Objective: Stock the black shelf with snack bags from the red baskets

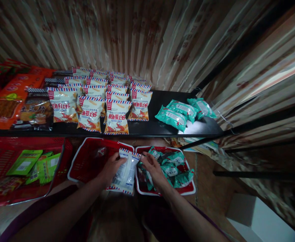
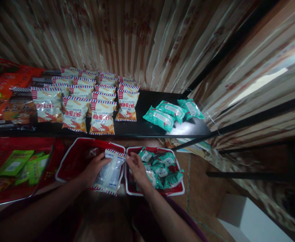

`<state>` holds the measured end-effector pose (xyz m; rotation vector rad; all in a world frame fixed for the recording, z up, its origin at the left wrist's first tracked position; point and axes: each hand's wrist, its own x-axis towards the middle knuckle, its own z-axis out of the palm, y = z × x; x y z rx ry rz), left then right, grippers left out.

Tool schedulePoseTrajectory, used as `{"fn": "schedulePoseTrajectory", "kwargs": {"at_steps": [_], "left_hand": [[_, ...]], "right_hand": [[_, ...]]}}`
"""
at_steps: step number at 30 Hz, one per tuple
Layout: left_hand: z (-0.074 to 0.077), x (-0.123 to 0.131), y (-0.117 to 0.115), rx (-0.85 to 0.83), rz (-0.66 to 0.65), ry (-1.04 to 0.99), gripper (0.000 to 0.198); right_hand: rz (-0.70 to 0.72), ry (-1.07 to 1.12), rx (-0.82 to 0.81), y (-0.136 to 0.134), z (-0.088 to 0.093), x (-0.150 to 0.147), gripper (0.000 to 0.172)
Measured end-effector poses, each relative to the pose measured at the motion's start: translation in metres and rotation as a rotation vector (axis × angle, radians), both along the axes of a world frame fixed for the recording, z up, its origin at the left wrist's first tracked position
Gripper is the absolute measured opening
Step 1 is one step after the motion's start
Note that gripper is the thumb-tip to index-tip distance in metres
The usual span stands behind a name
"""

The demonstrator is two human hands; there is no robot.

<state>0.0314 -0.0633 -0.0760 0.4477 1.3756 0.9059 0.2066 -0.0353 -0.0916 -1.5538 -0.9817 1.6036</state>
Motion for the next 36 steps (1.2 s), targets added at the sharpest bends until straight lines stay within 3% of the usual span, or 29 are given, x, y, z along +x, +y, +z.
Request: {"fn": "schedulePoseTrajectory", "kwargs": {"at_steps": [5, 9, 13, 20, 27, 36], "left_hand": [[-0.006, 0.0, -0.006, 0.075, -0.19, -0.043, 0.029], [-0.008, 0.002, -0.007, 0.109, -0.217, -0.101, 0.026], [-0.009, 0.002, -0.005, 0.126, -0.23, -0.087, 0.023], [-0.023, 0.003, -0.006, 0.151, -0.268, -0.131, 0.039], [-0.016, 0.003, -0.007, 0.124, -0.279, -0.132, 0.039], [-0.016, 0.002, -0.009, 0.063, -0.24, -0.116, 0.037]], "right_hand": [[0.202, 0.137, -0.017, 0.006, 0.011, -0.004, 0.04], [0.303, 0.091, -0.012, 0.008, 0.012, -0.005, 0.036], [0.257, 0.104, -0.046, 0.009, 0.01, -0.01, 0.034], [0.247, 0.088, 0.041, 0.012, 0.011, -0.011, 0.036], [0.25, 0.042, 0.13, 0.012, 0.009, -0.009, 0.035], [0.204, 0.001, 0.119, 0.016, 0.006, -0.009, 0.033]]}}
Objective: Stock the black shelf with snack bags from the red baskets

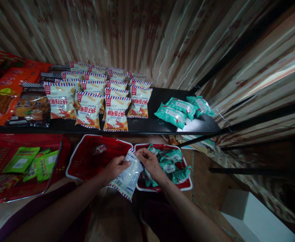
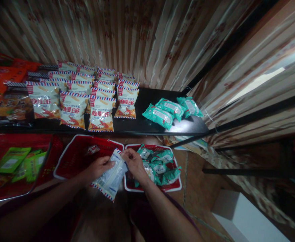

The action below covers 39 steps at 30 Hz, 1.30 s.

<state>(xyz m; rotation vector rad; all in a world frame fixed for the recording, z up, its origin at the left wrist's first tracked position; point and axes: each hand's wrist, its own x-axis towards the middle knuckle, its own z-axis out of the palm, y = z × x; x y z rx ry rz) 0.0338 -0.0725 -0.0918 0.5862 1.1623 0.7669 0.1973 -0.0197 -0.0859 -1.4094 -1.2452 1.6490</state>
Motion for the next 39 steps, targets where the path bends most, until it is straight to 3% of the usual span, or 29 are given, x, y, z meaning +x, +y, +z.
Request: {"fn": "schedulePoseTrajectory", "kwargs": {"at_steps": [4, 7, 17, 19, 25, 31, 39], "left_hand": [[-0.003, 0.0, -0.001, -0.107, 0.16, -0.039, 0.039], [-0.005, -0.003, 0.001, -0.168, 0.323, -0.048, 0.037], [-0.005, -0.005, 0.019, -0.2, 0.642, -0.006, 0.008], [-0.007, 0.0, 0.019, -0.187, 0.676, -0.012, 0.007], [-0.006, 0.008, 0.019, -0.157, 0.699, -0.053, 0.011], [-0.002, 0.006, 0.019, -0.159, 0.721, -0.08, 0.009], [-0.009, -0.002, 0.02, -0.148, 0.73, -0.137, 0.011]], "right_hand": [[-0.128, 0.035, -0.031, -0.003, 0.001, 0.004, 0.04], [-0.184, 0.037, -0.15, -0.008, 0.0, 0.012, 0.05], [0.002, 0.053, -0.45, -0.036, 0.001, 0.008, 0.042], [0.013, 0.115, -0.499, -0.04, 0.003, 0.003, 0.043], [-0.124, 0.221, -0.575, -0.045, -0.005, -0.008, 0.047], [-0.107, 0.23, -0.492, -0.043, -0.005, -0.01, 0.041], [-0.089, 0.195, -0.442, -0.045, 0.005, -0.013, 0.044]]}}
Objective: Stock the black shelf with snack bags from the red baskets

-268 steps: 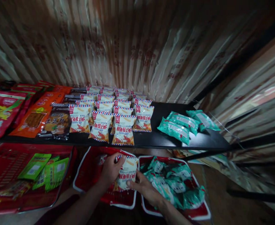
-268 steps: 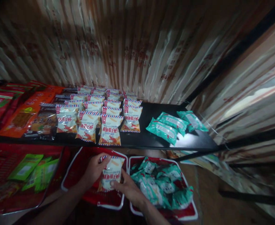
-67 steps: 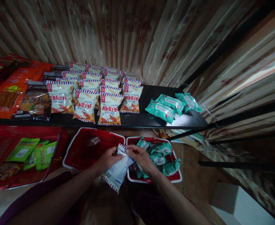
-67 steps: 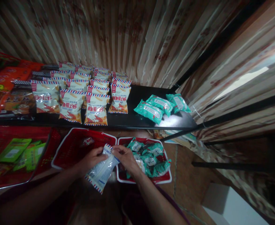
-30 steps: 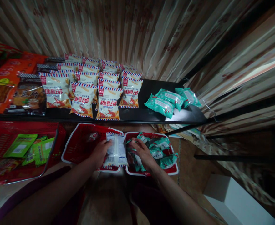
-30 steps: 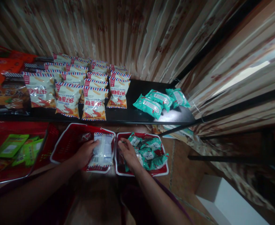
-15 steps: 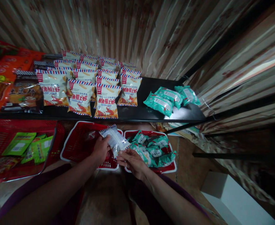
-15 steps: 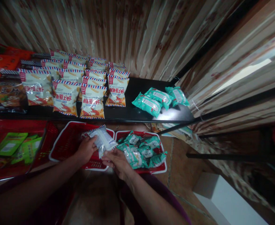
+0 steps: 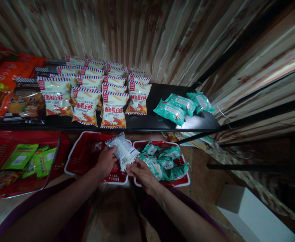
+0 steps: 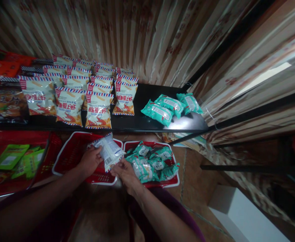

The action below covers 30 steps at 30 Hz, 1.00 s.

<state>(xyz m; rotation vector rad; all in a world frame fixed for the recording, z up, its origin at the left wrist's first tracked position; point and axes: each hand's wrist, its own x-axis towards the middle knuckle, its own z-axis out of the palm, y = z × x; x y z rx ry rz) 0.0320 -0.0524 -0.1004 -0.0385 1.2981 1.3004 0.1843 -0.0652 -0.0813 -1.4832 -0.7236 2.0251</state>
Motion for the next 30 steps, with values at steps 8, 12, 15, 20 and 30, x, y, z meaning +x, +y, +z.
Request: {"fn": "schedulePoseTrajectory", "kwargs": {"at_steps": [8, 12, 15, 20, 30], "left_hand": [[0.008, -0.001, 0.0, -0.001, 0.003, 0.011, 0.016], [0.011, 0.001, -0.001, -0.003, 0.013, -0.009, 0.015], [0.011, 0.001, -0.001, 0.007, 0.01, -0.039, 0.016], [0.013, -0.003, 0.0, 0.032, -0.009, -0.064, 0.017], [0.006, 0.006, -0.014, 0.082, -0.366, 0.026, 0.029]], "right_hand": [[-0.177, -0.085, 0.04, 0.011, -0.001, 0.012, 0.042], [-0.119, -0.069, 0.084, 0.013, -0.004, 0.016, 0.045], [-0.106, -0.051, 0.115, 0.012, -0.003, 0.017, 0.043], [-0.056, -0.082, 0.175, 0.011, 0.001, 0.019, 0.039], [-0.138, -0.085, 0.2, 0.038, 0.008, 0.03, 0.044]]}}
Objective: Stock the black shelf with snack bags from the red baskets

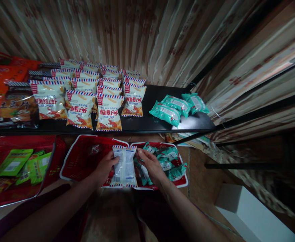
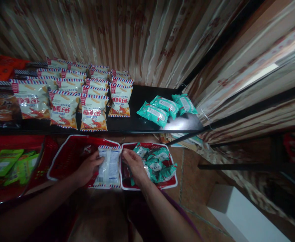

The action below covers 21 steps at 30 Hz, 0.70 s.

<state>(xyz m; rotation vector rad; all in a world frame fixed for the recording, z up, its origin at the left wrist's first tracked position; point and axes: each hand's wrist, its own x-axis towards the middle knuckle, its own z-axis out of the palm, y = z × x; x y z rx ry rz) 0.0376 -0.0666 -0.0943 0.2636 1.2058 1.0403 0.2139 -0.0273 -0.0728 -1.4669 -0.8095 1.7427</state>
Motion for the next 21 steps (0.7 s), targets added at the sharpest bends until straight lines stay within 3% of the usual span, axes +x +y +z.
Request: {"fn": "schedulePoseTrajectory", "kwargs": {"at_steps": [6, 14, 17, 21], "left_hand": [[0.003, 0.004, -0.006, 0.04, -0.13, -0.024, 0.031], [0.008, 0.003, -0.007, -0.014, -0.115, -0.09, 0.033], [0.001, 0.0, -0.007, -0.043, -0.096, -0.014, 0.031], [-0.007, -0.004, -0.007, -0.036, -0.045, 0.06, 0.026]], "right_hand": [[0.022, -0.023, 0.067, 0.0, -0.008, -0.003, 0.033], [0.049, -0.172, 0.18, 0.003, -0.021, -0.003, 0.027], [0.109, -0.341, 0.385, 0.0, -0.019, -0.002, 0.028], [0.39, -0.598, 0.798, -0.014, -0.01, -0.003, 0.022]]}}
